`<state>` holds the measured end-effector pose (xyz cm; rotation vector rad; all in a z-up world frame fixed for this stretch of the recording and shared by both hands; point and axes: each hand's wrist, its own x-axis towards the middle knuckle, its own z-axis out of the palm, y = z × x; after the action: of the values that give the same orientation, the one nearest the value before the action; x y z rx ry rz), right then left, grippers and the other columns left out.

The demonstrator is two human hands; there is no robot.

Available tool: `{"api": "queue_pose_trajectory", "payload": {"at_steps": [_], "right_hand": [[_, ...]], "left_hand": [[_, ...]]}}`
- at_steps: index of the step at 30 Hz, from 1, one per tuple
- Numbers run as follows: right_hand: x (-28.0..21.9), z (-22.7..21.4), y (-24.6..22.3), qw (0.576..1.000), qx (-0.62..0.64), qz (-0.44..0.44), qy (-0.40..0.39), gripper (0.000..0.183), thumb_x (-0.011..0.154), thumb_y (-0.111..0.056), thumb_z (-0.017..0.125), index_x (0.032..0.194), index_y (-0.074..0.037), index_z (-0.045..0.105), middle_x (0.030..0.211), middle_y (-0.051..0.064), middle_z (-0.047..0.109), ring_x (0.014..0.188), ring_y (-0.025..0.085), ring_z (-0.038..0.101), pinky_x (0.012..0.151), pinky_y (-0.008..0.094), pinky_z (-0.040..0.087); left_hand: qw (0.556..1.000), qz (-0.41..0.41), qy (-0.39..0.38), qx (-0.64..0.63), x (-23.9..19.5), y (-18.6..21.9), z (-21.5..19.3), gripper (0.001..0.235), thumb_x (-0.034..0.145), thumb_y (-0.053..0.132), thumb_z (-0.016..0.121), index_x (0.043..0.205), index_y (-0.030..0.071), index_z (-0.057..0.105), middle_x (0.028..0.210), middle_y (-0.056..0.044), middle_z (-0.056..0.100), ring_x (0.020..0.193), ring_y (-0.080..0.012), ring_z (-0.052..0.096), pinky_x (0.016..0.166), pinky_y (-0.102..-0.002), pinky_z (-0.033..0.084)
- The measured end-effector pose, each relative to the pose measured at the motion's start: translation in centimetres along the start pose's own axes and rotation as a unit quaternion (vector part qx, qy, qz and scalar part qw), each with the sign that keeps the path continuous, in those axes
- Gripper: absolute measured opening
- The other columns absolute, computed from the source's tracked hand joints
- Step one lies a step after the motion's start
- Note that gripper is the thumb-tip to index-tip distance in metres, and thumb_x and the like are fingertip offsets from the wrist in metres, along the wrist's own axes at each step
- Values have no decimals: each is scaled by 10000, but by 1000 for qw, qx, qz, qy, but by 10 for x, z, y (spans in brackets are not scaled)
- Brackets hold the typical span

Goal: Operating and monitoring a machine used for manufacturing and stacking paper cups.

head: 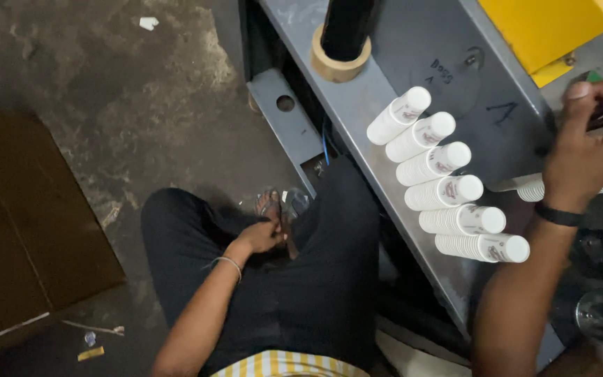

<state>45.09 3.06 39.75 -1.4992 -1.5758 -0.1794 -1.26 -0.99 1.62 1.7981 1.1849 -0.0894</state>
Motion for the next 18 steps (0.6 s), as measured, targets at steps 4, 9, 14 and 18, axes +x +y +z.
{"api": "queue_pose_trajectory", "payload": {"at_steps": [4,9,14,18], "right_hand": [[-8,1,35,1000,3,-9,4,140,1143,-100,585,1160,39,583,1033,68,604,927,138,559,878,265,465],[-2,2,18,999,48,0,3,131,1142,-102,575,1155,28,569,1030,53,622,923,128,587,877,266,476],[6,-2,-1,1000,1,-4,15,175,1145,-135,627,1107,24,565,953,45,624,797,108,536,763,264,442],[3,-4,12,999,-14,-44,-1,168,1126,-103,607,1061,41,550,959,71,550,816,122,529,780,251,437]], "left_hand": [[1000,9,9,8,4,-7,6,505,937,479,608,1199,48,589,1149,-235,704,1108,-421,660,936,-483,507],[1000,-21,-7,5,-12,10,-7,490,942,474,590,1199,57,588,1152,-217,711,1115,-393,670,945,-474,505],[1000,-8,1,12,-8,5,-5,498,945,475,599,1199,47,607,1175,-225,699,1141,-398,653,960,-472,498],[999,-35,-29,17,-8,13,-9,502,958,476,585,1213,46,622,1188,-217,702,1144,-389,661,980,-464,496]]}}
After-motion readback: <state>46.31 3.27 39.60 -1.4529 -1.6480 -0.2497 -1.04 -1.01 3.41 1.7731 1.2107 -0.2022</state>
